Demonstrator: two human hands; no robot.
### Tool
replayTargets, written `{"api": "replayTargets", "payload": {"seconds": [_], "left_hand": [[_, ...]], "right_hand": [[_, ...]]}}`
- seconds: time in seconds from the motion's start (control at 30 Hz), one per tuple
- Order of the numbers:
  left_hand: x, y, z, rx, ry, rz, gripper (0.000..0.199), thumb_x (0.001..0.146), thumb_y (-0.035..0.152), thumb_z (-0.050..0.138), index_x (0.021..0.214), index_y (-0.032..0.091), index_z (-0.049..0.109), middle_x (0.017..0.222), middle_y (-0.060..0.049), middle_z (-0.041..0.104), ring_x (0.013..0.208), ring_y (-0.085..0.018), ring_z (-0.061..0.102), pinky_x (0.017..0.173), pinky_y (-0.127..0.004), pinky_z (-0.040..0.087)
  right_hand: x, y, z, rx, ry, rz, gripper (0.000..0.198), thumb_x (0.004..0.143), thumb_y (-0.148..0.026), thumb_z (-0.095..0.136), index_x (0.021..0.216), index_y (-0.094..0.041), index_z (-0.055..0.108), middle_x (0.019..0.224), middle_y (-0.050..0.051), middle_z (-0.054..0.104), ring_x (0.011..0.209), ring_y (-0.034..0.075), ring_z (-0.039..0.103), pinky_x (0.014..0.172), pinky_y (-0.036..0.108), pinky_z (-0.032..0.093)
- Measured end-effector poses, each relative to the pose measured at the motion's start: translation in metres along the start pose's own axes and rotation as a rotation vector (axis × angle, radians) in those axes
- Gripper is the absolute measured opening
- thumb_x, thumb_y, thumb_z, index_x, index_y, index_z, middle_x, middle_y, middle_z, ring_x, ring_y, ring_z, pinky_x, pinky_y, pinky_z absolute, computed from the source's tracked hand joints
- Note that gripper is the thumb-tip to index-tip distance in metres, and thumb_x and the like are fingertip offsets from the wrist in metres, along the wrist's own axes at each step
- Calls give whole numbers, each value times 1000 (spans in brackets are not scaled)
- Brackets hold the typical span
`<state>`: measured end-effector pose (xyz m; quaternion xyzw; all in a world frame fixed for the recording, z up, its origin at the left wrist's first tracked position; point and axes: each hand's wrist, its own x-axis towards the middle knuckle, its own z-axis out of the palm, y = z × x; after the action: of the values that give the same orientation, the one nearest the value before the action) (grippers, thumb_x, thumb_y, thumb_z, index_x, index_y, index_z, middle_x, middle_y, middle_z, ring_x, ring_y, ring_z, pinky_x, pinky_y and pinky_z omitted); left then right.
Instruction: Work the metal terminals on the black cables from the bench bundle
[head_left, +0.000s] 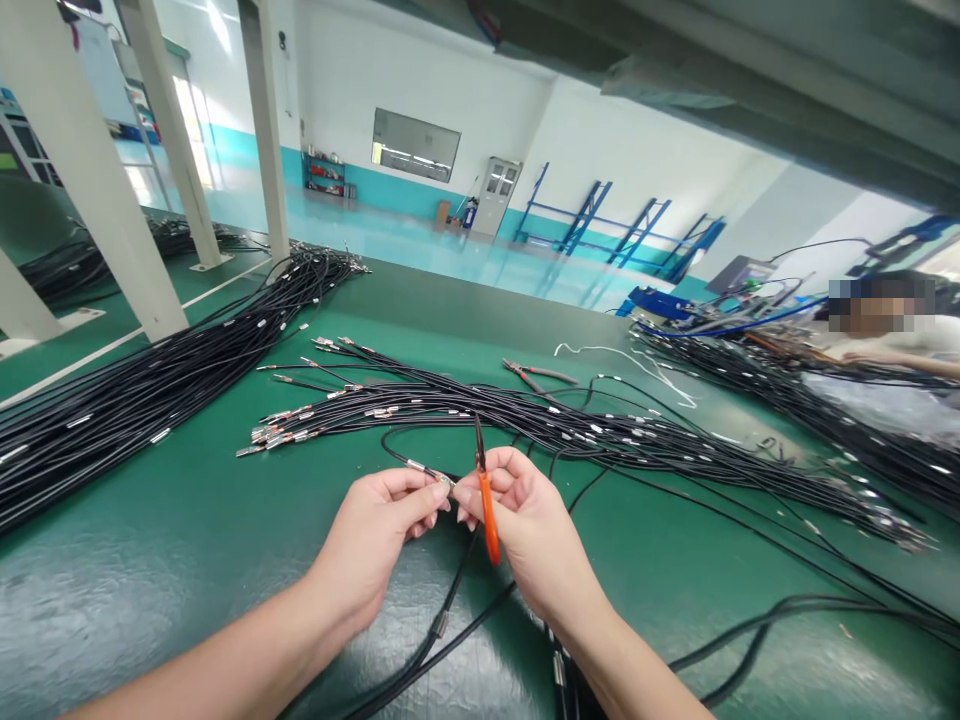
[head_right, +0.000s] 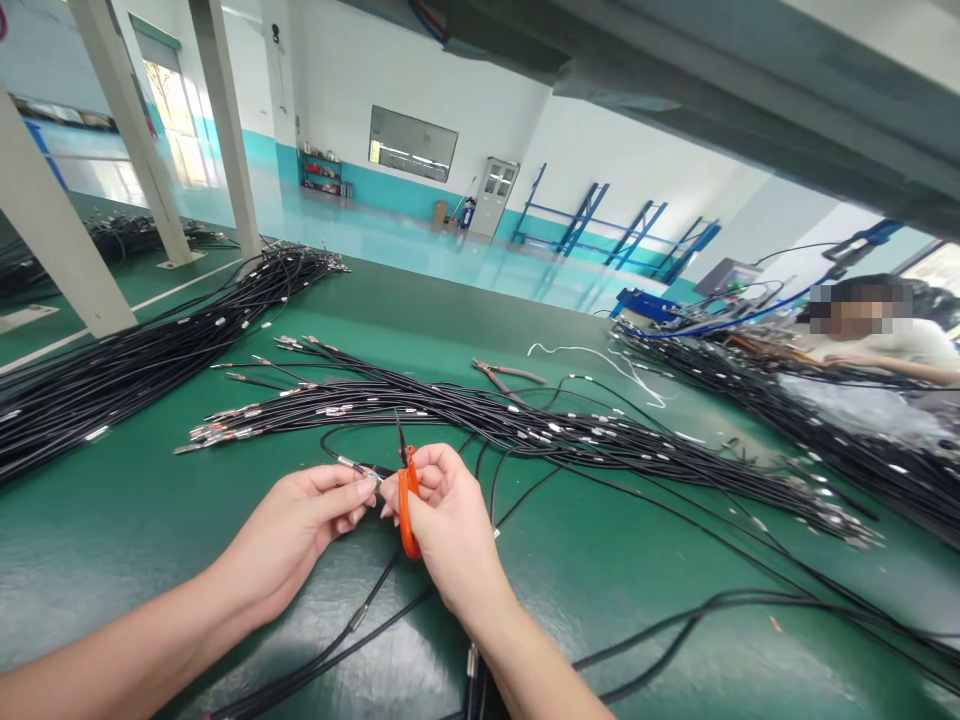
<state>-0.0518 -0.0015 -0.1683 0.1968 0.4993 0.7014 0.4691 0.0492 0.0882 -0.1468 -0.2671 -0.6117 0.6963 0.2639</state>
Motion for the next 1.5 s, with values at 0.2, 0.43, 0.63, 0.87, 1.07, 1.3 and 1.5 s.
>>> {"api": "replayTargets", "payload": {"seconds": [0.2,0.43,0.63,0.87,1.07,1.3,1.5], "left_hand": [[4,2,-5,-20,35,-10,15,64,29,69,62,14,65,62,-1,57,56,-9,42,55,-23,31],[10,11,-11,58,10,59,15,64,28,69,60,14,64,59,0,55,58,-10,43,58,-24,33],[12,14,-11,101,-23,88,15,61,27,70,57,15,63,59,0,55,58,-11,43,59,-25,34],[14,13,-14,142,-52,89,11,63,22,69,57,15,63,56,1,55,58,-11,45,60,-24,34],[14,12,-14,161,-63,86,6,63,19,67,60,15,66,60,-1,57,61,-12,47,62,-25,36],[14,11,-14,178,-72,103,7,65,17,65,58,14,65,59,0,57,62,-12,47,64,-24,35],[13,11,-14,172,-80,105,8,67,16,64,59,14,64,60,0,57,62,-12,47,64,-24,35]], "right_hand": [[3,-8,-13,-413,65,-134,31,65,-36,69,70,-19,44,57,-4,51,49,9,45,48,21,35],[1,-19,-29,-983,-75,-436,26,70,-30,64,77,-22,40,64,-3,46,55,11,38,51,23,35],[4,-15,-31,-1243,-97,-540,24,71,-34,63,72,-21,43,66,0,52,55,12,44,50,23,33],[10,-12,-39,-1351,-101,-660,23,74,-39,60,72,-20,47,66,2,57,55,13,49,50,22,31],[9,-13,-38,-1343,-128,-668,23,73,-40,61,74,-20,49,69,3,60,57,13,52,51,23,33],[9,-12,-38,-1350,-135,-674,26,74,-43,61,73,-19,50,67,2,59,55,12,50,49,22,32],[9,-11,-38,-1367,-132,-678,24,74,-39,62,74,-19,49,65,0,57,53,11,48,48,20,33]]}}
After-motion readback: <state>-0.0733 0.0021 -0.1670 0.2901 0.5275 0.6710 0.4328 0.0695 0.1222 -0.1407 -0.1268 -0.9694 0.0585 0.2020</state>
